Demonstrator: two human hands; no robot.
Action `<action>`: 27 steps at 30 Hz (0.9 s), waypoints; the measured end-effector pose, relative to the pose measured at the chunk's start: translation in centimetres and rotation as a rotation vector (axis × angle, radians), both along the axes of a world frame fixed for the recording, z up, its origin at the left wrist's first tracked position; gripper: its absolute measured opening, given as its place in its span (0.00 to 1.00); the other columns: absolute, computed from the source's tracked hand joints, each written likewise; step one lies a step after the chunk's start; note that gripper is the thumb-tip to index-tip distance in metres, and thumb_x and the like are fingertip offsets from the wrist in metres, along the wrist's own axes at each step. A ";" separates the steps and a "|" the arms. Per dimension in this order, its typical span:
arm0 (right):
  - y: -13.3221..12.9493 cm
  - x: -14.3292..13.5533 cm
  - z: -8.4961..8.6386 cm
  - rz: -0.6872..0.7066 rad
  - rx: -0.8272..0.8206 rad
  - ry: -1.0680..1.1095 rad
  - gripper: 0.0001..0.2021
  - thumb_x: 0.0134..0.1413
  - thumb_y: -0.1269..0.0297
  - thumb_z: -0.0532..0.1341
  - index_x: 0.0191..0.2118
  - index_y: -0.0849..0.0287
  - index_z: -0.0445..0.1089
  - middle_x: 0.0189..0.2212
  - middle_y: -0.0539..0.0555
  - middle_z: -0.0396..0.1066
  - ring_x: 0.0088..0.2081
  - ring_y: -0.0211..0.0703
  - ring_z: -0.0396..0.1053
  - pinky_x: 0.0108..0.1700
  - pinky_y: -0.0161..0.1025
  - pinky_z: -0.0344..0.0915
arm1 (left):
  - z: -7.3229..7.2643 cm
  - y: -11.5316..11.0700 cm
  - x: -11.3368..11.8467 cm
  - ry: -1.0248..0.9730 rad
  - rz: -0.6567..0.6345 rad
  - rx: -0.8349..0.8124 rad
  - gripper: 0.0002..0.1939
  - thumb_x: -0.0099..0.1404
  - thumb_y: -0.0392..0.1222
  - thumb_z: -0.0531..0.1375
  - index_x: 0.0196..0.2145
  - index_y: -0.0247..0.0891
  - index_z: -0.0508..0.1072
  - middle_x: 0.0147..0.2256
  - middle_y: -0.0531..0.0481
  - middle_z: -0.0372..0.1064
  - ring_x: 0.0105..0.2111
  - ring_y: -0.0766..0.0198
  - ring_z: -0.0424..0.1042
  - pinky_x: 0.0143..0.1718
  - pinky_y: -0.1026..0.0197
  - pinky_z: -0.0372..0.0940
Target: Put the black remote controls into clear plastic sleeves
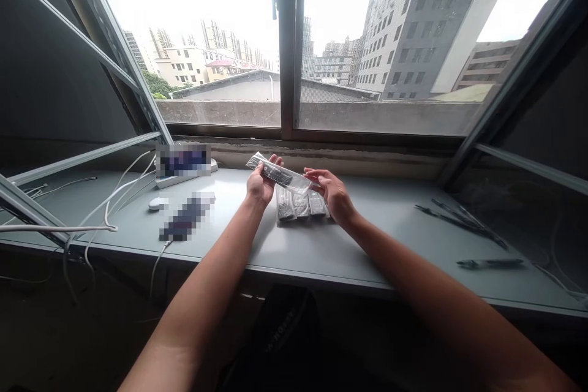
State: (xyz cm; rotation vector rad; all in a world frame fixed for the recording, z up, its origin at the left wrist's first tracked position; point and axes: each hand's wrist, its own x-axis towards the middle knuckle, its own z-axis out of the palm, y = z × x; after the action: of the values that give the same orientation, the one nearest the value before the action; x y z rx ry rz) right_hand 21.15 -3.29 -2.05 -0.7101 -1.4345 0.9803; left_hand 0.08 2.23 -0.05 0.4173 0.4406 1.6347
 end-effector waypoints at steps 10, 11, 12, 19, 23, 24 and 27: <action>-1.2 0.1 0.4 0.045 -0.007 -0.533 0.22 0.59 0.41 0.72 0.43 0.58 0.82 0.31 0.51 0.80 0.32 0.47 0.76 0.35 0.40 0.69 | -0.1 -2.0 3.0 0.239 -0.225 0.218 0.16 0.78 0.39 0.61 0.60 0.35 0.76 0.64 0.36 0.76 0.60 0.48 0.80 0.66 0.44 0.71; -1.3 0.1 0.5 0.072 -0.028 -0.513 0.23 0.59 0.40 0.72 0.42 0.58 0.81 0.30 0.51 0.81 0.31 0.47 0.76 0.34 0.40 0.70 | -0.1 -1.9 2.9 0.264 -0.211 0.221 0.14 0.78 0.40 0.62 0.58 0.35 0.77 0.63 0.36 0.76 0.58 0.49 0.80 0.64 0.45 0.72; -1.3 0.1 0.5 0.115 -0.058 -0.473 0.24 0.59 0.40 0.72 0.44 0.58 0.81 0.31 0.52 0.82 0.31 0.48 0.77 0.35 0.41 0.71 | -0.2 -1.8 2.7 0.299 -0.194 0.215 0.13 0.77 0.41 0.63 0.56 0.34 0.77 0.61 0.36 0.78 0.56 0.50 0.82 0.61 0.47 0.74; -1.1 0.0 0.2 0.334 -0.107 -0.314 0.30 0.59 0.47 0.74 0.63 0.56 0.78 0.44 0.55 0.87 0.47 0.57 0.84 0.50 0.47 0.78 | -1.0 -0.8 1.7 0.567 -0.048 0.095 0.21 0.64 0.58 0.75 0.39 0.37 0.79 0.32 0.50 0.76 0.26 0.67 0.72 0.27 0.65 0.65; -1.0 0.2 0.2 0.272 0.020 -0.350 0.21 0.57 0.51 0.75 0.52 0.55 0.84 0.47 0.54 0.86 0.51 0.59 0.84 0.55 0.48 0.77 | -1.0 -1.1 2.0 0.605 -0.106 0.130 0.24 0.58 0.59 0.78 0.31 0.37 0.75 0.25 0.54 0.67 0.21 0.70 0.63 0.21 0.65 0.56; -0.9 0.3 0.1 0.242 0.054 -0.356 0.18 0.58 0.52 0.75 0.50 0.55 0.84 0.47 0.54 0.86 0.51 0.58 0.84 0.56 0.48 0.77 | -1.0 -1.2 2.1 0.611 -0.135 0.135 0.25 0.58 0.58 0.78 0.30 0.37 0.74 0.24 0.55 0.66 0.21 0.70 0.62 0.21 0.65 0.56; -0.7 0.5 -0.1 0.133 0.142 -0.385 0.12 0.58 0.60 0.72 0.47 0.54 0.85 0.45 0.54 0.86 0.50 0.56 0.84 0.57 0.48 0.77 | -0.9 -1.4 2.2 0.608 -0.233 0.162 0.24 0.60 0.59 0.78 0.32 0.36 0.76 0.26 0.52 0.70 0.23 0.69 0.66 0.24 0.64 0.62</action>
State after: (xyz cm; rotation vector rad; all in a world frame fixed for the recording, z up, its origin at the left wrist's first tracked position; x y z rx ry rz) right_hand 21.63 -3.99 -2.18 -0.7318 -1.8889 0.8614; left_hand 2.28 0.79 -0.96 1.0598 0.6835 1.3002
